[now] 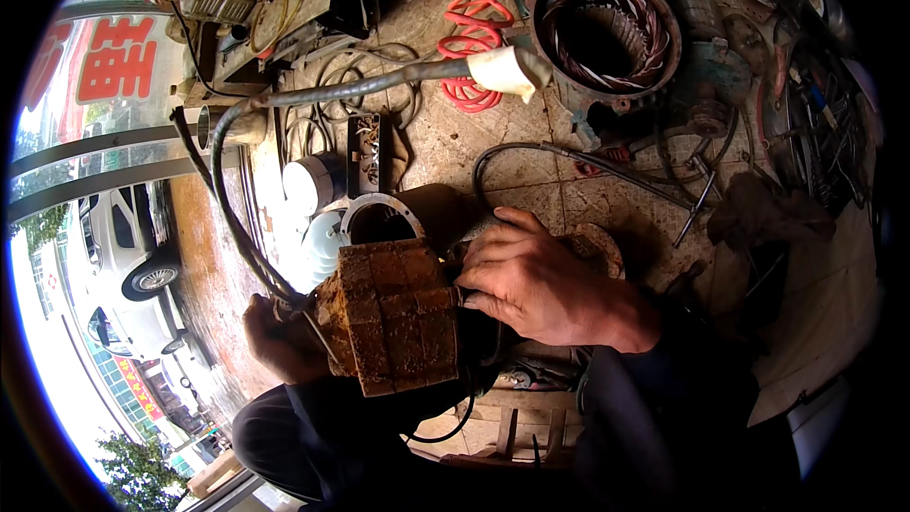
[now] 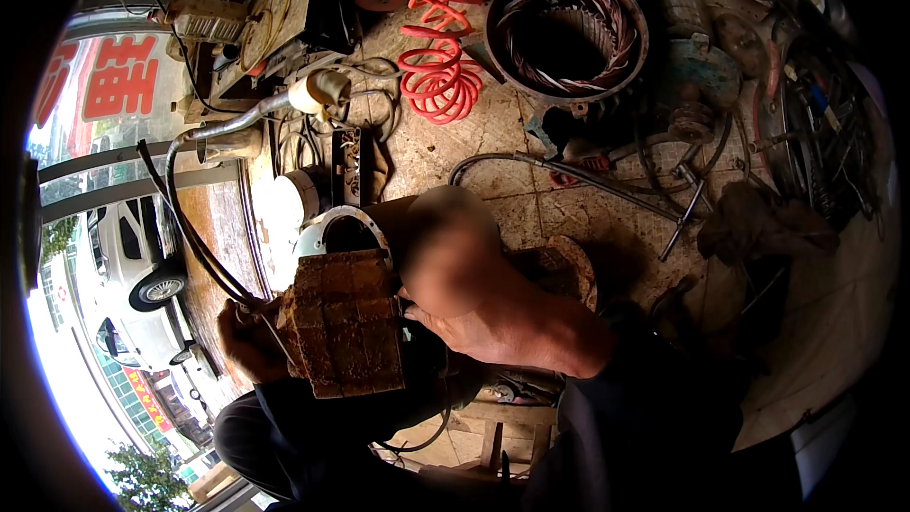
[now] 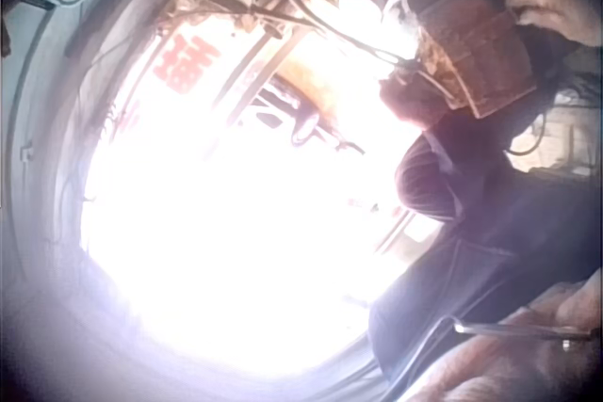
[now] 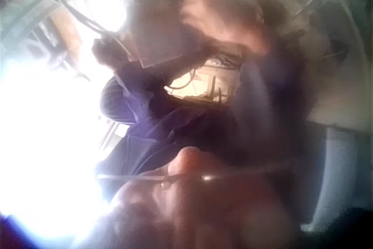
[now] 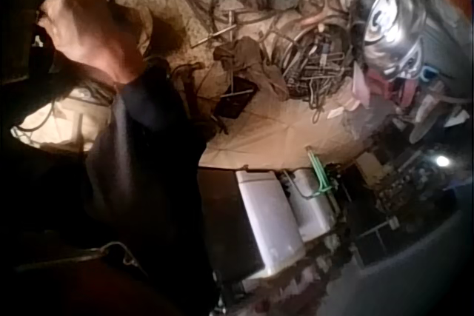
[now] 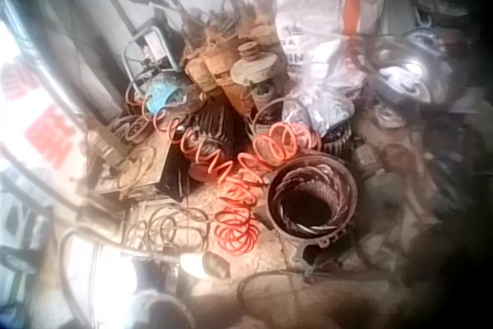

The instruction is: The person uses a screwdriver to work on a rusty mechanical component clamped in a vise. They then pick up a red container filled with small metal rings and examine the contents by hand.

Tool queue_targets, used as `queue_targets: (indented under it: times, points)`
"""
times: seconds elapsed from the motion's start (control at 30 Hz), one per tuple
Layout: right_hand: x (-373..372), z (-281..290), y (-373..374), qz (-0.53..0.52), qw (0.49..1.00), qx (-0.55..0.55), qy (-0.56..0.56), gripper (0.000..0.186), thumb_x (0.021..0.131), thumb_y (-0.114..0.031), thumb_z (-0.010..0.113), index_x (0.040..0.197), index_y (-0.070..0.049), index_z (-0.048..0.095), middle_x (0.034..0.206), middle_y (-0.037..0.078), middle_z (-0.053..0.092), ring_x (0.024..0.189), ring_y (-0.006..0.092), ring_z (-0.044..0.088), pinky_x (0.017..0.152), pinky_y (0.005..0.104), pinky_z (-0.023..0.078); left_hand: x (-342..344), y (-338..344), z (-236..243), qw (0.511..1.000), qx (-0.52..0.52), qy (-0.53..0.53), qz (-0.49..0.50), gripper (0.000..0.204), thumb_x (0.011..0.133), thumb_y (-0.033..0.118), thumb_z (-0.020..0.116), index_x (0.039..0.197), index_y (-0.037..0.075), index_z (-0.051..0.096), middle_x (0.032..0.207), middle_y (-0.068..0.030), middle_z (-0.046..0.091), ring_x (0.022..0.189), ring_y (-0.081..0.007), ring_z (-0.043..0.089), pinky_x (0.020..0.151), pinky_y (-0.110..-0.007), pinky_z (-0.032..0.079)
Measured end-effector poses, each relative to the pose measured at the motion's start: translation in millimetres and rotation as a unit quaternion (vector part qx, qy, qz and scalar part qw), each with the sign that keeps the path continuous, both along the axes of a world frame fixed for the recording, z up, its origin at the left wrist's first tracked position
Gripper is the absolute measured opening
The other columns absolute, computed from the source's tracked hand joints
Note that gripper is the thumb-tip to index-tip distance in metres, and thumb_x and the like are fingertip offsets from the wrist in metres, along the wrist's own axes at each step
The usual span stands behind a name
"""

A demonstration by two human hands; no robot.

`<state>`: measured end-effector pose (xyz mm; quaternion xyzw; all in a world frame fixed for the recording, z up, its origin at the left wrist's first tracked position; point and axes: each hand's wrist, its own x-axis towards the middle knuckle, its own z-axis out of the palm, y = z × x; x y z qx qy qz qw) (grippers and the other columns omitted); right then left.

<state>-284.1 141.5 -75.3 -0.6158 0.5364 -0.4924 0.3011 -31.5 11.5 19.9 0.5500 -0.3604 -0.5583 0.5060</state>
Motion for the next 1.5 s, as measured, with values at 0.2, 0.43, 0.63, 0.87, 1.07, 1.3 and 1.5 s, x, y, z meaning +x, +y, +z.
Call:
queue_targets:
  times: [0.2, 0.43, 0.63, 0.87, 1.07, 1.3, 1.5]
  points:
    - [-10, 9, -6, 0.031, 0.999, -0.007, -0.018, 0.013, 0.079, -0.013, 0.073, 0.087, -0.003, 0.071, 0.083, 0.006, 0.067, 0.092, 0.0224, 0.063, 0.108, 0.0491, 0.034, 8, -1, -3, 1.0, -0.007, 0.007, 0.0, 0.023, 0.095, 0.028, 0.053, 0.086, 0.008, 0.056, 0.077, -0.0094, 0.063, 0.069, -0.0223, 0.062, 0.071, -0.038, 0.053]
    - [1, 20, 6, -0.057, 0.991, -0.049, 0.112, 0.01, 0.074, -0.007, 0.073, 0.082, -0.002, 0.069, 0.079, 0.007, 0.067, 0.091, 0.0204, 0.065, 0.105, 0.0528, 0.037, 7, -2, -5, 1.0, 0.001, -0.007, 0.018, 0.023, 0.095, 0.029, 0.053, 0.086, 0.008, 0.055, 0.078, -0.0108, 0.062, 0.069, -0.0224, 0.061, 0.069, -0.038, 0.052]
    - [7, 13, 11, -0.065, 0.994, 0.003, 0.09, 0.013, 0.075, -0.007, 0.074, 0.086, -0.002, 0.07, 0.088, 0.007, 0.068, 0.095, 0.0217, 0.063, 0.105, 0.0493, 0.038, 6, -1, -1, 1.0, 0.0, 0.026, -0.016, 0.024, 0.096, 0.026, 0.051, 0.086, 0.007, 0.061, 0.073, -0.0049, 0.064, 0.065, -0.0195, 0.063, 0.076, -0.039, 0.056]
    - [-5, 22, 2, -0.006, 0.999, 0.021, -0.033, 0.018, 0.076, -0.012, 0.076, 0.092, -0.003, 0.072, 0.096, 0.007, 0.068, 0.099, 0.0227, 0.06, 0.104, 0.0455, 0.038, 10, -1, -5, 1.0, 0.001, 0.022, -0.001, 0.024, 0.094, 0.029, 0.052, 0.088, 0.007, 0.056, 0.082, -0.0119, 0.062, 0.072, -0.0221, 0.061, 0.069, -0.037, 0.053]
    - [-10, 26, -5, -0.011, 0.999, -0.018, -0.036, 0.014, 0.075, -0.012, 0.077, 0.086, -0.004, 0.072, 0.088, 0.005, 0.069, 0.096, 0.0216, 0.061, 0.106, 0.0466, 0.037, 11, -2, -5, 1.0, -0.001, 0.008, 0.002, 0.025, 0.094, 0.03, 0.052, 0.09, 0.006, 0.057, 0.083, -0.0124, 0.064, 0.072, -0.0227, 0.062, 0.07, -0.038, 0.054]
    - [-3, 20, 4, -0.05, 0.998, -0.026, 0.032, 0.013, 0.072, -0.009, 0.078, 0.081, -0.005, 0.071, 0.084, 0.004, 0.068, 0.096, 0.0193, 0.062, 0.107, 0.0498, 0.036, 7, -2, -5, 1.0, 0.002, -0.017, 0.004, 0.03, 0.094, 0.032, 0.052, 0.095, 0.003, 0.058, 0.082, -0.0129, 0.064, 0.07, -0.0234, 0.062, 0.071, -0.04, 0.054]
    - [-7, 23, 2, -0.007, 0.997, 0.05, 0.062, 0.017, 0.077, -0.012, 0.076, 0.092, -0.005, 0.072, 0.092, 0.005, 0.069, 0.1, 0.0201, 0.061, 0.109, 0.049, 0.033, 11, -1, -3, 1.0, 0.006, 0.005, 0.01, 0.03, 0.095, 0.032, 0.051, 0.095, 0.003, 0.058, 0.084, -0.0139, 0.064, 0.07, -0.0237, 0.063, 0.071, -0.039, 0.054]
